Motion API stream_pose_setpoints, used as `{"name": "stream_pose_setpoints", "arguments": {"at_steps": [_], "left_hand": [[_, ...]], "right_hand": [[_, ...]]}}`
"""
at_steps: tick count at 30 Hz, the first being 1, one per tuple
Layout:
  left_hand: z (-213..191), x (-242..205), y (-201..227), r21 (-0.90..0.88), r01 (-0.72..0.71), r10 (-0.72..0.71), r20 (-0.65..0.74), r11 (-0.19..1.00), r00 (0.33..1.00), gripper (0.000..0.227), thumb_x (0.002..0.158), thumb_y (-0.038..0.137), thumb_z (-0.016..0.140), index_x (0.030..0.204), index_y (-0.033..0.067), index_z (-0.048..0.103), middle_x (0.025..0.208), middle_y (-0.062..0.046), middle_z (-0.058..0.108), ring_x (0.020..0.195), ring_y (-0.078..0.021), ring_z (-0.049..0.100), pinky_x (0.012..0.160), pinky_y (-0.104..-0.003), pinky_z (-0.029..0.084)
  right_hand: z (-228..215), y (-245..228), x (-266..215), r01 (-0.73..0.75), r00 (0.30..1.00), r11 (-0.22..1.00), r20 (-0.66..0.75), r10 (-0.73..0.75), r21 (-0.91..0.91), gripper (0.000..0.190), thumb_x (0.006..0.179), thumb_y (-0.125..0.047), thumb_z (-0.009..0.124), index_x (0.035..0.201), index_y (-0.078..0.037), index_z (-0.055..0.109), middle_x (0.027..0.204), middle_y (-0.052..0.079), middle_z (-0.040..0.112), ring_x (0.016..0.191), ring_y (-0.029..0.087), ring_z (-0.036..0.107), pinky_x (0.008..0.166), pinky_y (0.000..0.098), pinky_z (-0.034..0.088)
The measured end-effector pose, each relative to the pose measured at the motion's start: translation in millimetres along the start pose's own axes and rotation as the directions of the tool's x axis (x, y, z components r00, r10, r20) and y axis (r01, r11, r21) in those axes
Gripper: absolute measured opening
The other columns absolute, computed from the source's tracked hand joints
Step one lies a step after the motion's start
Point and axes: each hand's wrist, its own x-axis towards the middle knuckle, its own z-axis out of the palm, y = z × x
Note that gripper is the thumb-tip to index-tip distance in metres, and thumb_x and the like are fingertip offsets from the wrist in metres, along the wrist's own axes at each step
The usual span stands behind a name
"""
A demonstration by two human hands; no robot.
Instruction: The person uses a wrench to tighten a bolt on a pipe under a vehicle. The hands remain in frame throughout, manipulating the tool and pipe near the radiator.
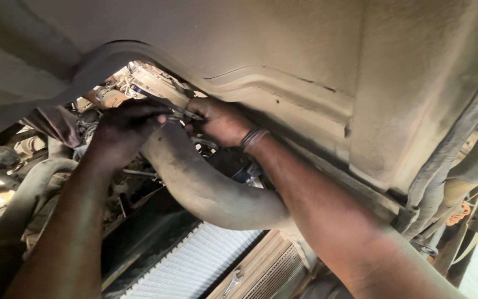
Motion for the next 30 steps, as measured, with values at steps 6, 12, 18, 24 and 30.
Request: {"name": "stream_pose_setpoints", "arguments": {"at_steps": [6, 12, 18, 24, 30], "left_hand": [[10, 2, 26, 0.132, 0.063, -0.042, -0.152, 0.989, 0.988, 0.021, 0.095, 0.011, 0.073, 0.116, 0.0069, 0.076, 0.110, -0.011, 0.078, 0.096, -0.0173, 0.074, 0.091, -0.030, 0.056], [19, 0, 29, 0.221, 0.049, 0.008, -0.250, 0.974, 0.968, 0.017, 0.093, 0.006, 0.073, 0.109, 0.0058, 0.078, 0.105, -0.012, 0.078, 0.093, -0.0213, 0.076, 0.090, -0.032, 0.057], [25, -3, 29, 0.222, 0.060, 0.012, -0.307, 0.973, 0.952, 0.018, 0.091, 0.003, 0.073, 0.108, 0.0037, 0.077, 0.106, -0.014, 0.077, 0.094, -0.0234, 0.076, 0.090, -0.034, 0.057], [23, -4, 35, 0.285, 0.035, 0.049, -0.284, 0.958, 0.957, 0.019, 0.094, 0.004, 0.068, 0.112, 0.0044, 0.076, 0.108, -0.015, 0.077, 0.093, -0.0251, 0.076, 0.087, -0.034, 0.058], [22, -12, 35, 0.309, -0.070, 0.159, -0.274, 0.949, 0.949, 0.024, 0.096, 0.001, 0.062, 0.116, 0.0028, 0.073, 0.110, -0.018, 0.075, 0.095, -0.0287, 0.075, 0.088, -0.036, 0.058]], "right_hand": [[-7, -8, -2, 0.113, 0.993, 0.990, -0.045, -0.110, 0.081, 0.027, 0.087, -0.021, 0.075, 0.110, -0.010, 0.069, 0.107, 0.013, 0.075, 0.097, 0.024, 0.071, 0.089, 0.0399, 0.054], [-11, -15, -5, 0.008, 1.000, 1.000, -0.022, -0.008, 0.016, 0.026, 0.089, -0.026, 0.075, 0.107, -0.009, 0.067, 0.102, 0.011, 0.075, 0.092, 0.023, 0.071, 0.085, 0.0390, 0.054], [-12, -18, -8, 0.089, 0.996, 0.993, -0.039, -0.086, 0.078, 0.023, 0.090, -0.025, 0.074, 0.104, -0.008, 0.066, 0.098, 0.011, 0.075, 0.091, 0.022, 0.071, 0.085, 0.0395, 0.054], [-16, -16, -8, 0.071, 0.997, 0.989, 0.002, -0.072, 0.131, 0.016, 0.093, -0.020, 0.071, 0.101, -0.007, 0.066, 0.089, 0.009, 0.071, 0.084, 0.019, 0.067, 0.079, 0.0374, 0.054], [-12, -13, -9, 0.162, 0.987, 0.970, -0.033, -0.159, 0.179, 0.013, 0.090, -0.010, 0.069, 0.102, -0.007, 0.065, 0.088, 0.006, 0.069, 0.084, 0.015, 0.066, 0.079, 0.0342, 0.054]]}}
